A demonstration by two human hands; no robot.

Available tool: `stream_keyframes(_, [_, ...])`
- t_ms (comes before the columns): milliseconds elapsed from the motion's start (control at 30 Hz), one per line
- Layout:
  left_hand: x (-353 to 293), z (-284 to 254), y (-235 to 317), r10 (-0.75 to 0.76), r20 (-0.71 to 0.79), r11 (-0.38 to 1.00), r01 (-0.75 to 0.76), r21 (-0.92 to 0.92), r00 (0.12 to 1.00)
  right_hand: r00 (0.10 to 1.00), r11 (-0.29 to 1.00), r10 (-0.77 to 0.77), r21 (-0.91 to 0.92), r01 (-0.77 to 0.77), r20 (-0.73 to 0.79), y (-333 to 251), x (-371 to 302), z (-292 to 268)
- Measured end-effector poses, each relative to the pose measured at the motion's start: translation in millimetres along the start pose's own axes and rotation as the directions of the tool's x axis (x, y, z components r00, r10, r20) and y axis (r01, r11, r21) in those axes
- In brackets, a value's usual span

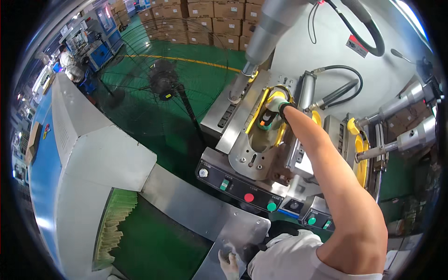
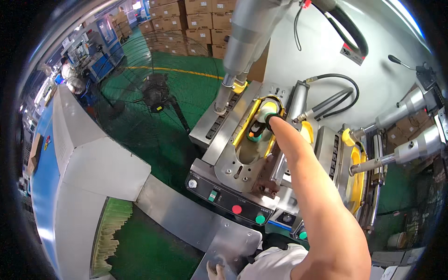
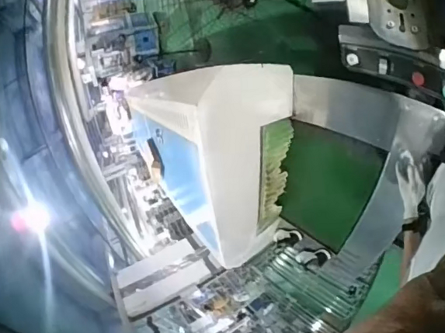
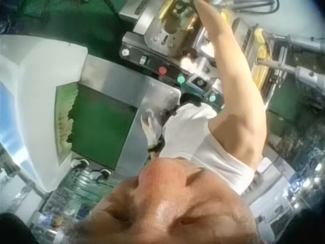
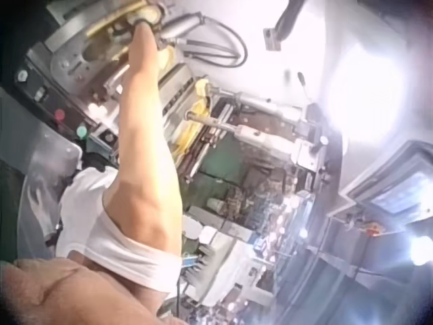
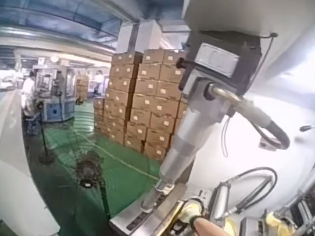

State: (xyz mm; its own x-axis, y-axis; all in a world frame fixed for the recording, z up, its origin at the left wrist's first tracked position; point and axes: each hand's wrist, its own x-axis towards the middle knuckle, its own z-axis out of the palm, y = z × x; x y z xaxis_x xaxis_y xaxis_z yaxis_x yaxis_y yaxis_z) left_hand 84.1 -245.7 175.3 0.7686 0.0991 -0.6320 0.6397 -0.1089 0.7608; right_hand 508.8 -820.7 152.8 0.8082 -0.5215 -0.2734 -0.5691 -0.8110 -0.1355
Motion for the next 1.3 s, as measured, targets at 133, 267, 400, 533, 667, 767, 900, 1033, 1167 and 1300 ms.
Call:
stream_keyframes(133, [20,-12,-47,0.074,0.092,0.982,-0.088,0.165,0.993,0.984,0.993,-0.108,-0.060,0.100,-0.142,4,-42,-52])
stream_keyframes(267, [14,-14,-33,0.113,0.079,0.956,-0.130,0.264,0.990,0.984,0.996,-0.070,-0.070,0.059,-0.166,-59,-105,-19])
stream_keyframes(400, [26,-19,-48,0.115,0.145,0.946,-0.153,0.285,0.983,0.978,0.989,0.025,-0.135,-0.054,-0.208,-51,-82,14])
stream_keyframes(533, [3,-8,-23,0.105,0.077,0.947,-0.123,0.297,0.991,0.956,0.865,-0.028,-0.472,0.171,0.294,-59,-91,-12])
stream_keyframes(667, [-2,-12,-34,0.129,0.096,0.938,-0.152,0.311,0.987,0.999,0.956,-0.047,-0.288,0.053,0.026,-42,-88,-5])
stream_keyframes(767, [0,-14,-42,0.088,0.079,0.924,-0.111,0.366,0.993,1.000,0.965,0.007,-0.263,0.001,0.029,-45,-86,-2])
stream_keyframes(900, [18,-19,-68,0.053,0.074,0.953,-0.072,0.296,0.996,1.000,0.928,0.019,-0.371,-0.022,-0.013,-57,-83,1])
stream_keyframes(1033, [21,-12,-48,0.095,0.129,0.945,-0.130,0.299,0.987,0.990,0.889,-0.139,-0.436,0.137,0.028,-49,-85,-11])
stream_keyframes(1167, [49,-18,-48,0.276,0.239,0.887,-0.342,0.310,0.931,0.938,0.832,-0.345,-0.454,0.319,0.027,-22,-92,-30])
stream_keyframes(1300, [75,-7,19,0.451,0.242,0.807,-0.509,0.300,0.859,0.912,0.916,-0.391,-0.142,0.374,-0.121,-37,-144,-94])
